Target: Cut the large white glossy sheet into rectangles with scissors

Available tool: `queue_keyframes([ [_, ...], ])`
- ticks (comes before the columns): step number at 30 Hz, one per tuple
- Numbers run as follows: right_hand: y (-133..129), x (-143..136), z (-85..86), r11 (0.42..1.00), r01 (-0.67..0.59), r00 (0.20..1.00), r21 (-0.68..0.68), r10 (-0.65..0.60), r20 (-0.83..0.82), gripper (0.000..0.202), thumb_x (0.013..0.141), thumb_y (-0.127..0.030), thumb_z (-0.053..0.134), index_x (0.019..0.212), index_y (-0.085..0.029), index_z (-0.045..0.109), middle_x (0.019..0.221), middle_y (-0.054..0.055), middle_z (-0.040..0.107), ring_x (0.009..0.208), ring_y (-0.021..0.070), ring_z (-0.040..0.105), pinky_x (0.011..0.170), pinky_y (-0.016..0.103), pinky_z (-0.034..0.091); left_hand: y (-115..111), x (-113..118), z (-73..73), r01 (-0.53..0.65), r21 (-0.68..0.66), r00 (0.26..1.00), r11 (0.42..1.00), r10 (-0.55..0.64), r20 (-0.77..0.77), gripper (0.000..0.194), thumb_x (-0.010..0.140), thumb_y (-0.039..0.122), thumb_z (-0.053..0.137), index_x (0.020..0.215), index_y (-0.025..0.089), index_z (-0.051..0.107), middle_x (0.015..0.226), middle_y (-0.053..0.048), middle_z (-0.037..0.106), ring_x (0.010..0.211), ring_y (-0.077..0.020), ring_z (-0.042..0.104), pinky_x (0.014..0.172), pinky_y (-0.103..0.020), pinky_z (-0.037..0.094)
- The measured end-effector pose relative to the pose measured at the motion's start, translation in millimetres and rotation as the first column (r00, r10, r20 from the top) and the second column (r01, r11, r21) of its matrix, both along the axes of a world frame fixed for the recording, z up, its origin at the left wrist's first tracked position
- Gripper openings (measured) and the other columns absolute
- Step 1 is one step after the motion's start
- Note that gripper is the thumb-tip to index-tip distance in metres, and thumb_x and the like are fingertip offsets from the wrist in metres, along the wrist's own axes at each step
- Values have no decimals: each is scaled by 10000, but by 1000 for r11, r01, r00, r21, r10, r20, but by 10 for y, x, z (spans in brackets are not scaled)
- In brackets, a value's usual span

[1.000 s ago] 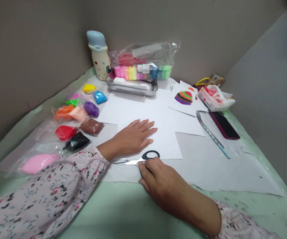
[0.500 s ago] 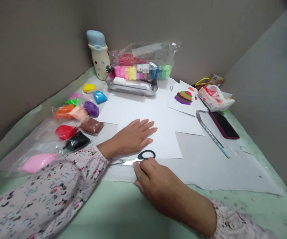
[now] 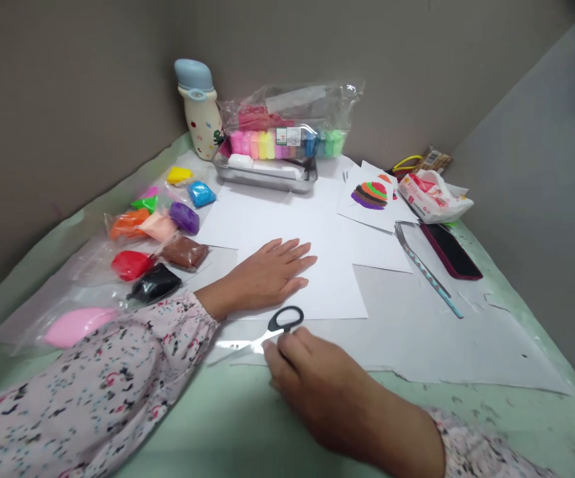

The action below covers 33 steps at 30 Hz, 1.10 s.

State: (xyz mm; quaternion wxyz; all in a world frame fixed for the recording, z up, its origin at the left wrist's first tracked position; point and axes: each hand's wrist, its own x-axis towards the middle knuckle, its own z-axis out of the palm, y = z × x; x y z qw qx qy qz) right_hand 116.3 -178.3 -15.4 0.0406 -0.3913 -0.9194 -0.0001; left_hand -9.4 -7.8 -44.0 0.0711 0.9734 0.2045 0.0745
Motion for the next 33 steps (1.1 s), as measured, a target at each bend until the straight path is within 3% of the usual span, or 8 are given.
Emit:
queue_keyframes([
  [4, -172, 28, 23, 999, -39, 998, -39, 41, 56, 277, 795, -40, 537, 1053, -123, 595, 884, 60, 581, 694, 206, 466, 542, 346, 399, 1, -6, 6, 0, -6, 1000, 1000, 0, 3, 516, 1056, 445, 272, 1531, 252, 332, 1650, -32, 293, 1522, -215, 194, 1213, -427, 122],
  [8, -307, 295, 46, 988, 107, 985, -107, -120, -126, 202, 914, -101, 513, 1084, -190, 577, 857, 20, 597, 684, 178, 509, 551, 304, 428, -4, -14, 16, -12, -33, 1000, 999, 12, 14, 514, 1053, 446, 292, 1524, 250, 355, 1644, -29, 307, 1520, -211, 204, 1217, -419, 123],
  [11, -342, 653, 82, 974, 198, 941, 110, -158, -301, 342, 957, -151, 500, 1296, -112, 518, 1001, 113, 637, 851, 217, 577, 700, 327, 506, 0, -13, 25, -33, -64, 999, 997, 35, 24, 522, 1044, 461, 323, 1517, 246, 373, 1638, -31, 321, 1521, -206, 205, 1223, -413, 120],
  [14, -263, 1044, 49, 829, 469, 866, 304, -364, -343, 326, 947, -195, 538, 1263, -132, 585, 1004, 133, 620, 873, 243, 583, 708, 348, 509, 22, 3, 45, -53, -112, 998, 992, 55, 20, 554, 1021, 477, 382, 1512, 219, 375, 1632, -55, 330, 1518, -211, 218, 1227, -423, 132],
  [17, -108, 1354, -78, 691, 646, 759, 323, -536, -371, 263, 942, -251, 546, 1149, -137, 661, 963, 130, 625, 880, 267, 602, 698, 371, 515, 51, 32, 89, -89, -163, 994, 983, 98, 46, 582, 997, 470, 425, 1495, 169, 397, 1601, -97, 387, 1493, -230, 287, 1223, -431, 176],
  [24, 39, 1391, -116, 579, 816, 507, 9, -707, -494, 359, 937, -391, 525, 1163, -145, 653, 1011, 133, 646, 880, 262, 619, 691, 362, 503, 112, 122, 267, -301, -158, 940, 940, 320, 115, 551, 936, 408, 507, 1411, 128, 495, 1437, -157, 574, 1326, -306, 515, 1126, -440, 364],
  [28, 113, 1143, -5, 508, 725, 373, -465, -857, -355, 373, 914, -439, 532, 1159, -181, 643, 821, 31, 677, 697, 204, 618, 694, 342, 473, 193, 199, 360, -392, -137, 912, 910, 403, 73, 598, 865, 463, 600, 1364, 139, 535, 1285, -159, 639, 1201, -333, 575, 1023, -449, 435],
  [33, 267, 967, 23, 436, 602, 294, -670, -900, -322, 450, 869, -436, 566, 1221, -160, 607, 827, 8, 672, 751, 204, 623, 727, 332, 445, 289, 253, 400, -467, -175, 883, 867, 466, -52, 550, 739, 563, 687, 1118, 167, 639, 1138, -149, 620, 1070, -347, 600, 899, -430, 473],
])
